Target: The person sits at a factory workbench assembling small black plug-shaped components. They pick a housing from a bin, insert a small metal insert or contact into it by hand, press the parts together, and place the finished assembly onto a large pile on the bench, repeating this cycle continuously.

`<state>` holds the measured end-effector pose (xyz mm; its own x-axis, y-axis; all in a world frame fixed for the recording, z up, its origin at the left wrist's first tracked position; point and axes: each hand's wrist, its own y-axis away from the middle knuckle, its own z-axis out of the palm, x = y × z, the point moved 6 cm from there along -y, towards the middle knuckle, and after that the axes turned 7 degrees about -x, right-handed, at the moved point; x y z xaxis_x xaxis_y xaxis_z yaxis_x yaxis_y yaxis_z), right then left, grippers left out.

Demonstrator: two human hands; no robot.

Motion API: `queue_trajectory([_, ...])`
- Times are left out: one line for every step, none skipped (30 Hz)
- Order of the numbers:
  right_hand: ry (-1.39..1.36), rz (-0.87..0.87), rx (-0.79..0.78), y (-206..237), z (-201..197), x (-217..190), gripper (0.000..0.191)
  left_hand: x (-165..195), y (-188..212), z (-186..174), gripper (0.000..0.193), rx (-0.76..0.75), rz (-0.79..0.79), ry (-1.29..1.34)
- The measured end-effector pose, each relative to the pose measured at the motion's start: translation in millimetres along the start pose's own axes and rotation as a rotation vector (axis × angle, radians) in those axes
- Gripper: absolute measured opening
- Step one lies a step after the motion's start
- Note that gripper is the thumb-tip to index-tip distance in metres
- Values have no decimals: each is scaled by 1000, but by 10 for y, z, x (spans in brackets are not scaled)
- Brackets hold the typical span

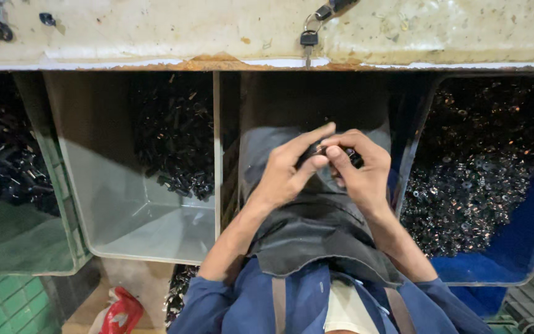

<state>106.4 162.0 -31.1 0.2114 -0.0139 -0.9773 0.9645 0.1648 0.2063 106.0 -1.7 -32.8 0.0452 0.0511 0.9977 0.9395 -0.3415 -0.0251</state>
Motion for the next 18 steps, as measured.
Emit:
queue_trajectory([-302, 106, -1, -19, -9, 139, 18, -123, 41, -72, 24, 38, -91, 11])
queue_trajectory([-604, 215, -4, -21, 0, 263, 24, -245, 92, -162, 16, 77, -185, 23])
queue_trajectory([-733, 265, 3, -38, -28, 339, 29, -339, 162, -359, 17, 201, -248, 19])
queue_trajectory([-862, 313, 9, -56, -52, 412, 34, -419, 240, -597, 21, 326, -310, 14])
queue_trajectory([-991, 359, 17, -57, -70, 478, 39, -460, 270, -823, 22, 427, -301, -4])
queue_trajectory([-972, 364, -17, -57, -80, 523, 39, -495, 278, -1039, 24, 528, -289, -21])
queue_trajectory([-952, 374, -47, -27, -77, 570, 40, -440, 214, -1213, 20, 500, -280, -431])
queue_trajectory([-932, 387, -77, 14, -75, 618, 40, -376, 144, -1283, 16, 452, -264, -838])
queue_trajectory([-930, 358, -92, 49, -90, 646, 38, -331, 97, -1272, 14, 419, -217, -966])
queue_trajectory([-930, 324, -103, 81, -101, 672, 36, -269, 21, -1213, 12, 381, -162, -1094])
queue_trajectory([-927, 294, -111, 101, -116, 694, 35, -182, -66, -1109, 13, 341, -108, -1217])
queue_trajectory([-973, 250, -133, 107, -121, 698, 35, -154, -141, -1034, 12, 364, -120, -826])
queue_trajectory([-1016, 213, -155, 110, -116, 694, 37, -121, -206, -851, 12, 376, -139, -432])
queue_trajectory([-1057, 180, -183, 108, -108, 678, 40, 122, -346, -635, 9, 365, 70, -513])
queue_trajectory([-972, 187, -160, 102, -127, 686, 36, 358, -506, -422, 13, 374, 224, -682])
queue_trajectory([-889, 192, -140, 95, -146, 678, 33, 510, -724, -292, 26, 344, 266, -787])
queue_trajectory([-809, 201, -117, 95, -160, 661, 33, 638, -980, -187, 33, 373, 311, -900])
queue_trajectory([-793, 192, -111, 100, -170, 620, 32, 737, -1250, -125, 40, 401, 359, -1011])
